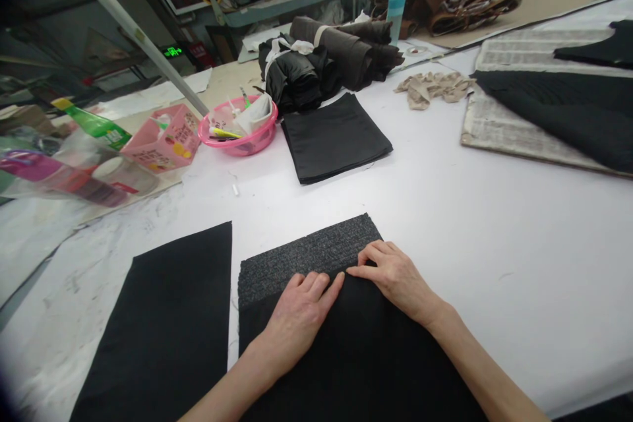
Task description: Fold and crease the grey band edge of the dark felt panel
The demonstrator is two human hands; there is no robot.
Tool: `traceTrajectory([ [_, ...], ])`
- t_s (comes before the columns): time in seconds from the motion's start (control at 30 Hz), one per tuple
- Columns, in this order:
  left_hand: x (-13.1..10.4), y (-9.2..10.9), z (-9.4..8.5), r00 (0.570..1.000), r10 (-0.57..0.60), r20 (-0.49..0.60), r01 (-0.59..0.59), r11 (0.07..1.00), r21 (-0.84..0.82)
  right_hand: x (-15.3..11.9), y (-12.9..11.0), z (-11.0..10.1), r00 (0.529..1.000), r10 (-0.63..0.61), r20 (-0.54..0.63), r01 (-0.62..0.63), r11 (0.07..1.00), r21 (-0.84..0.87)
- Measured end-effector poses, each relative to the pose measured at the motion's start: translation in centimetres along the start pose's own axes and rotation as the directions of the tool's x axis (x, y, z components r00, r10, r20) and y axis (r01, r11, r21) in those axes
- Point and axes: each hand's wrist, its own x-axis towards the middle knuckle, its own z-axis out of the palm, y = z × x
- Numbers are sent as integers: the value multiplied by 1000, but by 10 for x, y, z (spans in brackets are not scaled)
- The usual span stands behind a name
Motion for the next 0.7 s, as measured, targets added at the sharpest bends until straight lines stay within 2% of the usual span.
traceTrajectory([
  [0.2,5,4,0,1000,15,-15,-15,1000,6,-1,-1,0,1000,5,13,-5,1000,-19],
  [0.43,10,5,1,999,25,-27,-24,1000,13,-3,13,-9,1000,-17,22,17,999,-31],
  [0.7,13,4,4,999,28,-41,-30,999,-35,-10,20,-15,999,20,42,-20,1000,-4],
])
